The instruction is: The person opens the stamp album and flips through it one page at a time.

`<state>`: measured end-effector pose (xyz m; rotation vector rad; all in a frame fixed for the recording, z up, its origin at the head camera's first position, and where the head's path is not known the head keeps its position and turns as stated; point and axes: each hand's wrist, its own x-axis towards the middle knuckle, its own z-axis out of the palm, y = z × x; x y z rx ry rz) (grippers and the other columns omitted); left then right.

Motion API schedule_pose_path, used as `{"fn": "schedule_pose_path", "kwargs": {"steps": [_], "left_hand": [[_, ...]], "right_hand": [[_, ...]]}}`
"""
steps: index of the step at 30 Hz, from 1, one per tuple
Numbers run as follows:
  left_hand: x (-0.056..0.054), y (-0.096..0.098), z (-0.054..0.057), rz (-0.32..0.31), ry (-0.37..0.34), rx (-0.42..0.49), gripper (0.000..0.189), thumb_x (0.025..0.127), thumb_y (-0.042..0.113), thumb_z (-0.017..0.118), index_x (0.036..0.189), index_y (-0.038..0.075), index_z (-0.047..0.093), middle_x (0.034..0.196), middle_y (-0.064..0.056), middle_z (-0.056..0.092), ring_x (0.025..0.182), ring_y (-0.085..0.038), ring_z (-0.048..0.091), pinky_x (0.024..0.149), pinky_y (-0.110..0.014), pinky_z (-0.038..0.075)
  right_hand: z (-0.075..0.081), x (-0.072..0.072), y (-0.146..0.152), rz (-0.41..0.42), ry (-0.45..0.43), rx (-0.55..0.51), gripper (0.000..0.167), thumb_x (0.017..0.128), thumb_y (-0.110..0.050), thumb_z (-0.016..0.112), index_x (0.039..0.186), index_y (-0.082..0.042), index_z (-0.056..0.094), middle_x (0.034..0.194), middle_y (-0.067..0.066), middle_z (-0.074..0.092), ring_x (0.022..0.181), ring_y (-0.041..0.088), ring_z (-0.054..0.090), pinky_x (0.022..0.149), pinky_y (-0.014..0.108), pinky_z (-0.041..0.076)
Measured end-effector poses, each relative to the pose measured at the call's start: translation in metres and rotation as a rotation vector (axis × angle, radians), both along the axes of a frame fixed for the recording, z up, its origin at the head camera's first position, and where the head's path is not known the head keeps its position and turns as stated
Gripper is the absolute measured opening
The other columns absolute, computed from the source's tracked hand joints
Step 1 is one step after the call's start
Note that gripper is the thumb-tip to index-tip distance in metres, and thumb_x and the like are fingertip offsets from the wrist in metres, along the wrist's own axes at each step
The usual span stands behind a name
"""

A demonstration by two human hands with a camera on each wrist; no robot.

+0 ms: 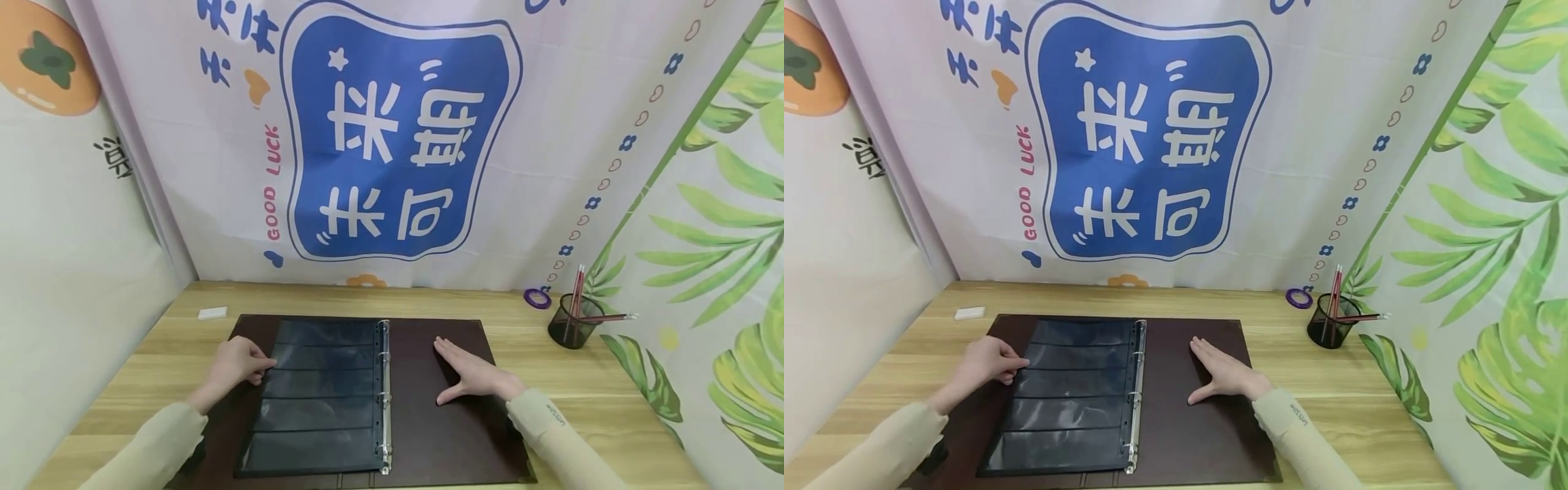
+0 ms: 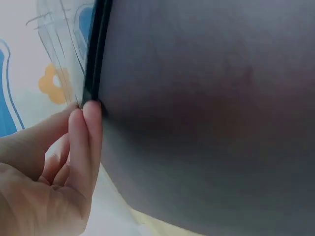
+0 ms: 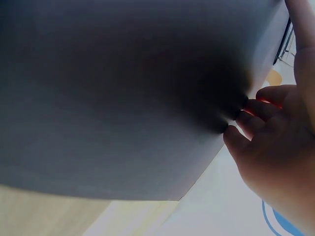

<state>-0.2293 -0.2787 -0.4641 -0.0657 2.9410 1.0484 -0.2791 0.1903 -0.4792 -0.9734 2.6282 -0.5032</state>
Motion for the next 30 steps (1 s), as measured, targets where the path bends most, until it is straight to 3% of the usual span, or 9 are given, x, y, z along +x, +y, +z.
{"fn": "schedule_pose_path", "kwargs": {"steps": [4, 8, 19, 22, 25, 28, 30], "left_hand": [[0.001, 0.008, 0.003, -0.034, 0.077, -0.111, 0.029, 0.084, 0.012, 0.077, 0.057, 0.006, 0.068, 0.048, 0.000, 0.062, 0.044, -0.011, 0.060, 0.047, -0.026, 0.050], [0.003, 0.013, 0.006, -0.047, 0.089, -0.171, 0.033, 0.084, 0.009, 0.076, 0.053, 0.007, 0.065, 0.045, 0.000, 0.059, 0.042, -0.012, 0.057, 0.045, -0.026, 0.046], [-0.009, 0.003, 0.010, -0.068, 0.106, -0.142, 0.026, 0.084, 0.013, 0.077, 0.060, 0.004, 0.072, 0.053, -0.004, 0.067, 0.046, -0.013, 0.062, 0.049, -0.028, 0.050], [-0.019, 0.004, 0.015, -0.078, 0.141, -0.111, 0.021, 0.088, 0.014, 0.074, 0.072, 0.001, 0.076, 0.062, -0.007, 0.071, 0.051, -0.014, 0.063, 0.050, -0.029, 0.050], [-0.031, 0.010, 0.020, -0.096, 0.244, -0.135, 0.022, 0.091, 0.017, 0.070, 0.088, -0.005, 0.075, 0.076, -0.016, 0.074, 0.062, -0.022, 0.067, 0.058, -0.037, 0.055], [-0.043, 0.019, 0.021, -0.118, 0.378, -0.223, 0.036, 0.092, 0.019, 0.069, 0.110, -0.012, 0.068, 0.101, -0.029, 0.072, 0.086, -0.039, 0.071, 0.075, -0.051, 0.058], [-0.050, 0.026, 0.021, -0.131, 0.445, -0.306, 0.050, 0.092, 0.022, 0.070, 0.125, -0.014, 0.060, 0.121, -0.034, 0.065, 0.109, -0.047, 0.065, 0.088, -0.059, 0.053]], "right_hand": [[0.001, 0.000, -0.001, 0.003, 0.003, 0.007, 0.113, 0.080, -0.052, 0.077, 0.157, 0.003, 0.016, 0.166, 0.023, 0.012, 0.154, 0.039, 0.015, 0.120, 0.057, 0.025], [0.001, -0.001, -0.002, 0.008, 0.012, 0.006, 0.112, 0.080, -0.051, 0.077, 0.157, 0.004, 0.017, 0.166, 0.023, 0.012, 0.154, 0.040, 0.015, 0.120, 0.057, 0.025], [0.010, -0.008, 0.000, -0.015, 0.012, 0.005, 0.108, 0.083, -0.055, 0.073, 0.158, 0.000, 0.018, 0.166, 0.020, 0.015, 0.154, 0.039, 0.017, 0.121, 0.057, 0.024], [0.015, -0.013, -0.001, -0.047, 0.069, -0.020, 0.102, 0.087, -0.055, 0.069, 0.157, 0.000, 0.021, 0.166, 0.019, 0.017, 0.153, 0.038, 0.019, 0.122, 0.056, 0.023], [0.022, -0.020, -0.004, -0.091, 0.170, -0.056, 0.094, 0.091, -0.052, 0.066, 0.156, 0.002, 0.026, 0.164, 0.022, 0.022, 0.152, 0.040, 0.023, 0.122, 0.057, 0.024], [0.026, -0.028, -0.009, -0.153, 0.286, -0.065, 0.087, 0.094, -0.051, 0.062, 0.154, 0.003, 0.030, 0.161, 0.024, 0.027, 0.150, 0.041, 0.027, 0.121, 0.056, 0.026], [0.027, -0.033, -0.013, -0.197, 0.364, -0.064, 0.083, 0.096, -0.050, 0.059, 0.153, 0.004, 0.032, 0.160, 0.025, 0.030, 0.149, 0.041, 0.029, 0.120, 0.057, 0.028]]}}
